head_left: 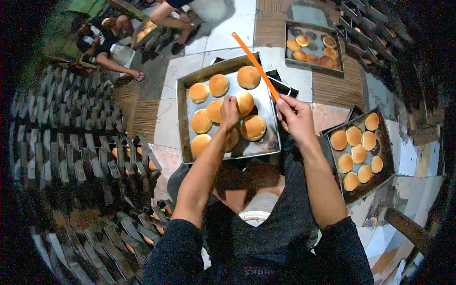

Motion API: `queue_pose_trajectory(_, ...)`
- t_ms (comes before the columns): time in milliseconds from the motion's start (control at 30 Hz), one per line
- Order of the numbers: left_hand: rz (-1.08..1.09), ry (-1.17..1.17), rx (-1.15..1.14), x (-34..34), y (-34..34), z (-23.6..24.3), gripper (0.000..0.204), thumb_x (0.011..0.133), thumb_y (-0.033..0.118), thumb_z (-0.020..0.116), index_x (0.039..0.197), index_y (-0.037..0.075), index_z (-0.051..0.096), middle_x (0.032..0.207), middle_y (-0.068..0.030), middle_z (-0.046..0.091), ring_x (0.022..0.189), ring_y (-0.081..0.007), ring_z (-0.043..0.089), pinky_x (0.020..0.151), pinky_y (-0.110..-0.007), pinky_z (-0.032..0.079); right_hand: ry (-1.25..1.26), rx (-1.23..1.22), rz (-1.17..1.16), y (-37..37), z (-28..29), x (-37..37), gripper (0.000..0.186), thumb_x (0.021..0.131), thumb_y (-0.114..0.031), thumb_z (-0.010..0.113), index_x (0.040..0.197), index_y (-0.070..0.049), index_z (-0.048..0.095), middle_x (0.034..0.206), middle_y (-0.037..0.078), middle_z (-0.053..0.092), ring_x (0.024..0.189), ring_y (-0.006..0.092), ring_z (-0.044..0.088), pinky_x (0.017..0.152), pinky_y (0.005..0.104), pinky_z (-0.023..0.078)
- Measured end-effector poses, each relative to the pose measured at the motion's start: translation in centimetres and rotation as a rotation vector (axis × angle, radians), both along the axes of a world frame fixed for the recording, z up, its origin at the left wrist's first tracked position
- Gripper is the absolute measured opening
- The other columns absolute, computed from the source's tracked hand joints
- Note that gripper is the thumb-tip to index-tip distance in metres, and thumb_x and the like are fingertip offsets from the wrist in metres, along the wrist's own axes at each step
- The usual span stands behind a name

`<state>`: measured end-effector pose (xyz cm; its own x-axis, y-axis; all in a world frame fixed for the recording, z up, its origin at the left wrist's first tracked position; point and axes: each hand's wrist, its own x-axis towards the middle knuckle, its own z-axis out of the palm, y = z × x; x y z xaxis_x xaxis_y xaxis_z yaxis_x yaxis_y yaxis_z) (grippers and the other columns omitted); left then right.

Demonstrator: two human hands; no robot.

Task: Slicing and prepping bread rolls on a tray in a bakery production environment.

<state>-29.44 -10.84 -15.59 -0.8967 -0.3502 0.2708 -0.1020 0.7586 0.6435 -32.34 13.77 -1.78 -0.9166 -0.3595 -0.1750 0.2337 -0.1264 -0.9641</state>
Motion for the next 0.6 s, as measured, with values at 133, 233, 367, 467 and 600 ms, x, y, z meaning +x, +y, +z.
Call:
queue_pose_trajectory(133, 0.251, 0.121, 0.667, 3.9, 0.6, 6.4, 0.027, 0.096, 0.028, 0.037, 0.098, 0.007, 0.054, 0.096, -0.0119, 0.061, 0.088, -0.0282, 0.059, 0.075, -0.045, 0.046, 0.1, 0.041, -0.01, -1.8, -0.9, 1.2, 0.021, 0.087, -0.017, 0.062, 0.101, -0.002, 0.068, 0.063, -0.001, 0.058, 0.051, 0.0047, 0.048, 0.05, 0.022, 0.04)
queue_pose_trajectory(233, 0.169, 0.394, 1.595, 9.5, 2.2, 12.3, 0.034, 0.096, 0.035, 0.035, 0.105, 0.01, 0.055, 0.108, -0.0088, 0.061, 0.096, -0.0248, 0.061, 0.083, -0.043, 0.048, 0.317, 0.14, -0.032, -1.3, -1.2, 3.4, 0.027, 0.087, -0.019, 0.062, 0.102, 0.002, 0.066, 0.078, 0.007, 0.068, 0.068, 0.0102, 0.058, 0.068, 0.0261, 0.047)
queue_pose_trajectory(367, 0.402, 0.5, 1.856, 19.6, 3.1, 17.6, 0.051, 0.091, 0.043, 0.035, 0.121, 0.005, 0.052, 0.119, -0.0124, 0.058, 0.106, -0.0315, 0.058, 0.093, -0.049, 0.045, 0.345, 0.221, 0.133, 0.7, 3.4, 8.6, 0.029, 0.087, -0.02, 0.063, 0.105, 0.002, 0.065, 0.085, 0.008, 0.069, 0.072, 0.011, 0.058, 0.066, 0.0262, 0.047)
queue_pose_trajectory(467, 0.374, 0.538, 1.929, 25.9, 2.7, 16.1, 0.049, 0.092, 0.043, 0.036, 0.116, 0.005, 0.055, 0.117, -0.0125, 0.059, 0.104, -0.0283, 0.059, 0.092, -0.046, 0.046, 0.357, 0.373, 0.382, 2.6, 7.5, 11.3, 0.026, 0.087, -0.017, 0.061, 0.101, 0.004, 0.066, 0.082, 0.011, 0.069, 0.07, 0.0142, 0.061, 0.065, 0.0268, 0.047)
queue_pose_trajectory(600, 0.319, 0.531, 1.876, 30.2, 3.7, 15.7, 0.046, 0.093, 0.04, 0.038, 0.111, 0.003, 0.057, 0.11, -0.0114, 0.063, 0.103, -0.026, 0.06, 0.092, -0.041, 0.045, 0.749, 0.634, 0.726, 4.8, 13.3, 12.8, 0.019, 0.083, -0.01, 0.061, 0.093, 0.006, 0.066, 0.077, 0.017, 0.067, 0.066, 0.0193, 0.063, 0.065, 0.0291, 0.048)
